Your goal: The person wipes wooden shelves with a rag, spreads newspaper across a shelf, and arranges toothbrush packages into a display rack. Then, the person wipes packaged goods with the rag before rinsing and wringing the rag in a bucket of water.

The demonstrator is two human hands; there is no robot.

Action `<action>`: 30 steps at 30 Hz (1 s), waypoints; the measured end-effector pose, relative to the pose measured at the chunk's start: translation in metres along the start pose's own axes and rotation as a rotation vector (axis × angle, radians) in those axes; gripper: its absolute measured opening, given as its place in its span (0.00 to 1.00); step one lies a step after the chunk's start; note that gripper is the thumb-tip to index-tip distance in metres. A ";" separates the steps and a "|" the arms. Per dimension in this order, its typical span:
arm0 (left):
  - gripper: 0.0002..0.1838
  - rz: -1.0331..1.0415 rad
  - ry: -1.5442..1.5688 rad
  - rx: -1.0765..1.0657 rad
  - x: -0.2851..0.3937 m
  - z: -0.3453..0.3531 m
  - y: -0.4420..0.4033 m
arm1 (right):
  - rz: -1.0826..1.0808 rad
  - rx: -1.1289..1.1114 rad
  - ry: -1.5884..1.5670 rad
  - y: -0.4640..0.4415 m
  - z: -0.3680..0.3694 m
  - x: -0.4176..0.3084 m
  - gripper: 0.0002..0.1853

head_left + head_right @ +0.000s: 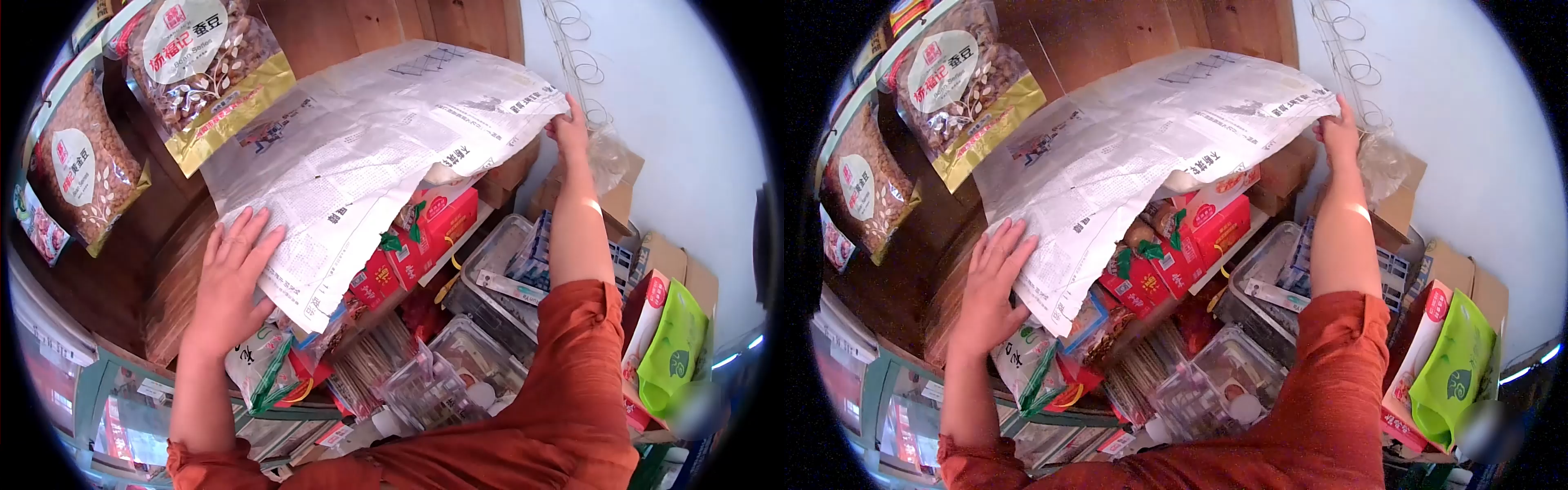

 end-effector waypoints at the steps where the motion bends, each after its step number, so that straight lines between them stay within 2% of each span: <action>1: 0.38 0.006 0.001 -0.001 -0.005 0.011 0.001 | 0.002 0.006 0.000 -0.005 0.000 0.005 0.27; 3: 0.31 0.168 -0.008 0.186 -0.006 0.012 0.004 | -0.030 -0.052 -0.102 -0.018 0.007 0.010 0.22; 4: 0.31 0.177 -0.008 0.189 -0.006 0.012 0.004 | -0.038 -0.033 -0.180 -0.024 0.007 0.013 0.15; 6: 0.21 0.107 0.143 0.275 -0.012 0.008 0.006 | -0.051 0.013 -0.191 -0.033 0.004 0.012 0.14; 7: 0.21 0.117 0.142 0.276 -0.010 0.012 0.009 | -0.058 0.049 -0.204 -0.037 0.003 0.011 0.13; 9: 0.15 -0.381 0.590 0.470 -0.050 0.027 0.031 | -0.089 0.083 -0.172 -0.053 0.003 0.005 0.12; 11: 0.14 -0.440 0.601 0.469 -0.059 0.027 0.034 | -0.164 0.232 0.198 -0.068 0.003 -0.006 0.13; 12: 0.15 -0.501 0.616 0.470 -0.065 0.027 0.037 | -0.135 0.291 0.272 -0.056 0.006 -0.022 0.19; 13: 0.17 -0.564 0.631 0.469 -0.069 0.027 0.039 | -0.130 0.288 0.270 -0.055 0.016 -0.030 0.19; 15: 0.17 -0.540 0.626 0.533 -0.071 0.020 0.030 | -0.326 0.447 0.159 -0.046 0.023 -0.053 0.26; 16: 0.17 -0.597 0.648 0.541 -0.079 0.021 0.032 | -0.320 0.444 0.155 -0.039 0.033 -0.060 0.26; 18: 0.18 -0.663 0.721 0.572 -0.095 0.026 0.036 | -0.429 0.242 -0.342 -0.030 0.049 -0.070 0.32; 19: 0.18 -0.664 0.716 0.571 -0.096 0.027 0.035 | -0.425 0.242 -0.345 -0.033 0.050 -0.064 0.32; 21: 0.17 -0.670 0.798 0.684 -0.099 0.026 0.035 | -0.222 0.090 -0.599 -0.047 0.059 -0.036 0.34; 23: 0.17 -0.674 0.707 0.647 -0.102 0.022 0.038 | -0.239 0.145 -0.524 -0.045 0.056 -0.026 0.30; 25: 0.17 -0.697 0.818 0.672 -0.112 0.026 0.047 | -0.398 0.420 -0.131 -0.038 0.044 -0.030 0.28; 28: 0.16 -0.709 0.848 0.674 -0.116 0.029 0.054 | -0.396 0.420 -0.233 -0.047 0.036 -0.018 0.25; 30: 0.16 -0.697 0.864 0.703 -0.115 0.030 0.056 | -0.407 0.373 -0.177 -0.066 0.033 -0.004 0.24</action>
Point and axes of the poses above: each hand's wrist, its own y-axis away from the middle knuckle, its own z-axis out of the palm, x = y × z, the point moved 8 cm from there along -y, towards the middle knuckle, and after that the axes turned 10 degrees about z, right-handed, at the moved point
